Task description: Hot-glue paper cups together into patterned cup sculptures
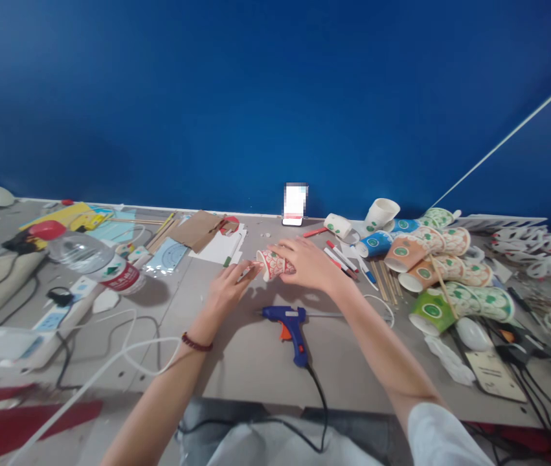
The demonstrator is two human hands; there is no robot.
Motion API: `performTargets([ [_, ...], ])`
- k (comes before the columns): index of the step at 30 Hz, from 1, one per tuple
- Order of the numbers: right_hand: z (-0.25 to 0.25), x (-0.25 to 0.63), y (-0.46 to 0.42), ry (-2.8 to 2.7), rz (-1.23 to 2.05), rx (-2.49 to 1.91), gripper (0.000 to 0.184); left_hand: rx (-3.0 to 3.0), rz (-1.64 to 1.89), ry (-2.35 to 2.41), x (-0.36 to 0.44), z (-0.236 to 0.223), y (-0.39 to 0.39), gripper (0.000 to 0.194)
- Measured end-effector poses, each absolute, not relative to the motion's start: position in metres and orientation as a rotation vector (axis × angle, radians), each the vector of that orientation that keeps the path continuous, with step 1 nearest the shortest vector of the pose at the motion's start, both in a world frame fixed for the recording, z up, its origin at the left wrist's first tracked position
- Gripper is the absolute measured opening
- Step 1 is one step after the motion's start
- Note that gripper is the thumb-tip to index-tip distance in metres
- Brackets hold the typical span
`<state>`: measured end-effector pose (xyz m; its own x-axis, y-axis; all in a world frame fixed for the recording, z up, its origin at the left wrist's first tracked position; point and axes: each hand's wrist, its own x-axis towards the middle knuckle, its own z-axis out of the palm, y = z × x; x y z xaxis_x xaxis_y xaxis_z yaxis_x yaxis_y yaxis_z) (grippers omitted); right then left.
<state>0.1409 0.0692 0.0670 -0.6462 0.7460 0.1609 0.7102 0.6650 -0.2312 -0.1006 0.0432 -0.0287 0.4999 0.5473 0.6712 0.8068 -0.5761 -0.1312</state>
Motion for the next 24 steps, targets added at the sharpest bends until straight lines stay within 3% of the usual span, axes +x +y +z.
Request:
performTargets([
  [8, 0.069, 0.139, 0.063, -2.649, 0.083, -1.15, 0.053, -2.361, -0.919, -1.127, -0.102, -0.031, 0.042, 0.053],
  [15, 0.074, 0.133, 0.056, -2.663, -0.051, -1.112, 0.052, -2.334, -0.972, -1.168, -0.103, -0.037, 0.043, 0.042],
  [24, 0.073, 0.134, 0.057, -2.646, -0.035, -1.12, 0.052, -2.325, -0.97, -1.143, -0.101, -0.034, 0.045, 0.043],
])
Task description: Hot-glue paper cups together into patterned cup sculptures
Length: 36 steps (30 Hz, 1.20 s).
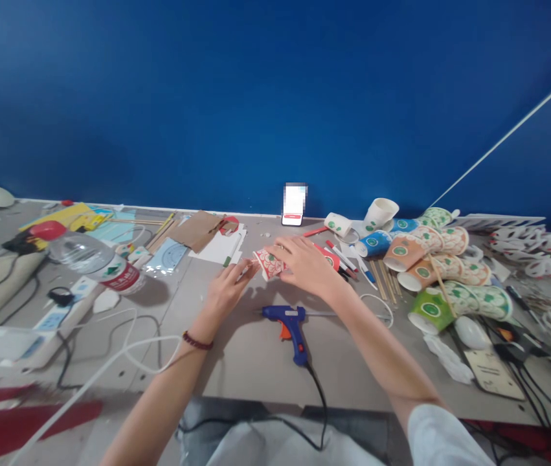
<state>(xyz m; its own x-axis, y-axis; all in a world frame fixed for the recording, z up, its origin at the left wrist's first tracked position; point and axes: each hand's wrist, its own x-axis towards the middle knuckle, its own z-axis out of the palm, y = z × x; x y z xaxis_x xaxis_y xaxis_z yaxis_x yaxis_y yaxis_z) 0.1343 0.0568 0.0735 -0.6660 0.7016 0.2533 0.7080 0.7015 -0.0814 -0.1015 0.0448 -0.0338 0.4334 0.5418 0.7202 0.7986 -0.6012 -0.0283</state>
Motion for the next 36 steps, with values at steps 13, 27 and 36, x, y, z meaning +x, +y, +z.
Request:
performTargets([
  [13, 0.074, 0.139, 0.056, -2.607, 0.013, -1.142, 0.053, -2.23, -0.809, -1.05, -0.097, -0.026, 0.044, 0.052],
  [27, 0.072, 0.141, 0.059, -2.565, 0.008, -1.15, 0.053, -2.316, -1.31, -1.436, -0.092, -0.031, 0.045, 0.052],
  [36, 0.072, 0.132, 0.052, -2.603, -0.043, -1.093, 0.051, -2.332, -2.676, -2.105, -0.08, -0.012, 0.05, 0.057],
])
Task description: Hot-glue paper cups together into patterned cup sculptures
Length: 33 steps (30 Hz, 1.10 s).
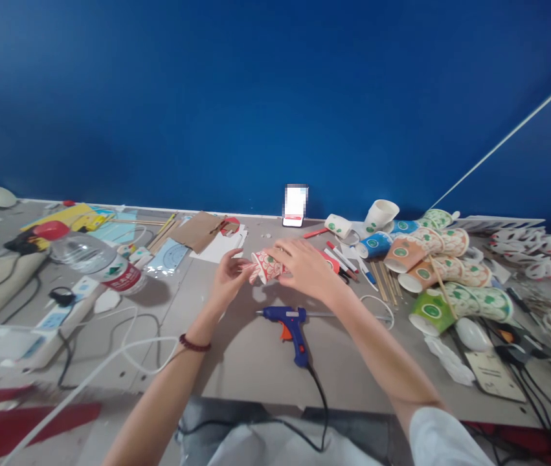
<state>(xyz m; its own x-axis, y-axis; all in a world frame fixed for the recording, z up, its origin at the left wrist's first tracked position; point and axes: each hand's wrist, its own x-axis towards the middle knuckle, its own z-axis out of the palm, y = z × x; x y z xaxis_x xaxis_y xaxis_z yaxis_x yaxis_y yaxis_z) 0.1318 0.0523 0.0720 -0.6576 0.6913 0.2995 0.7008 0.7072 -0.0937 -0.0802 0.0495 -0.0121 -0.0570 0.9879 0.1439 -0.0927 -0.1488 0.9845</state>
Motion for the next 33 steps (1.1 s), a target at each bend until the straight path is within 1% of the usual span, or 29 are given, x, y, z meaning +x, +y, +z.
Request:
performTargets([
  [2, 0.0727, 0.1292, 0.0498, -2.622, -0.05, -1.08, 0.051, 1.167, 1.336, 1.063, -0.0772, -0.01, 0.0493, 0.063],
  [4, 0.073, 0.1272, 0.0476, -2.635, -0.055, -1.073, 0.053, 1.137, 1.301, 1.04, -0.0747, -0.0089, 0.0481, 0.063],
  [10, 0.072, 0.1242, 0.0445, -2.666, -0.105, -1.016, 0.056, 1.067, 1.289, 1.055, -0.0721, -0.0081, 0.0444, 0.049],
  [15, 0.0734, 0.1238, 0.043, -2.7, -0.135, -0.967, 0.056, 1.05, 1.263, 1.079, -0.0725, -0.0057, 0.0432, 0.042],
  [26, 0.0717, 0.1246, 0.0457, -2.69, -0.027, -1.027, 0.058, 1.069, 1.211, 1.166, -0.0733, -0.0044, 0.0427, 0.023],
  [28, 0.0717, 0.1257, 0.0462, -2.689, -0.008, -1.046, 0.057, 1.06, 1.203, 1.184, -0.0732, -0.0055, 0.0432, 0.023],
  [33, 0.072, 0.1282, 0.0477, -2.67, 0.019, -1.091, 0.055, 1.027, 1.237, 1.18, -0.0727, -0.0092, 0.0444, 0.029],
])
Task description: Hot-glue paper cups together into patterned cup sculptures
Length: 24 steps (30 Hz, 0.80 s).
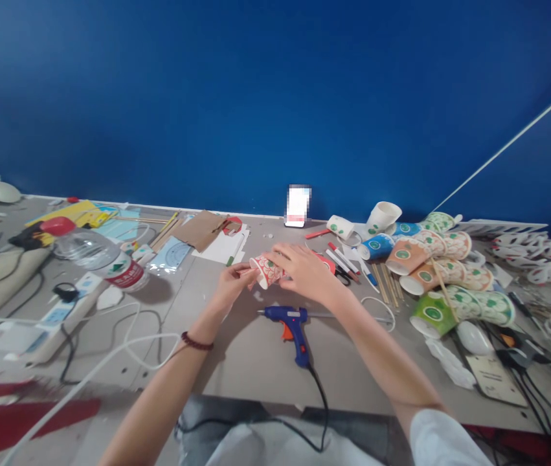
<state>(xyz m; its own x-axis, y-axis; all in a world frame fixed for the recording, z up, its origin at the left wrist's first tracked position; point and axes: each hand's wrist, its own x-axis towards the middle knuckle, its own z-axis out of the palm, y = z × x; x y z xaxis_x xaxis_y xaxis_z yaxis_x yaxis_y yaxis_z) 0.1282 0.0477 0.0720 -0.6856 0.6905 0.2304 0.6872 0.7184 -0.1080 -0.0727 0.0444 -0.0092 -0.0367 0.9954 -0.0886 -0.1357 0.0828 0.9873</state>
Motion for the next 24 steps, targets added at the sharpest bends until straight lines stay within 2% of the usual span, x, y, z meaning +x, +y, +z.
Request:
performTargets([
  [8, 0.0738, 0.1255, 0.0447, -2.693, -0.022, -1.051, 0.055, 1.06, 1.191, 1.221, -0.0719, -0.0067, 0.0422, 0.018],
  [24, 0.0752, 0.1248, 0.0405, -2.705, -0.119, -1.006, 0.053, 1.083, 1.154, 1.222, -0.0735, -0.0063, 0.0425, 0.023],
])
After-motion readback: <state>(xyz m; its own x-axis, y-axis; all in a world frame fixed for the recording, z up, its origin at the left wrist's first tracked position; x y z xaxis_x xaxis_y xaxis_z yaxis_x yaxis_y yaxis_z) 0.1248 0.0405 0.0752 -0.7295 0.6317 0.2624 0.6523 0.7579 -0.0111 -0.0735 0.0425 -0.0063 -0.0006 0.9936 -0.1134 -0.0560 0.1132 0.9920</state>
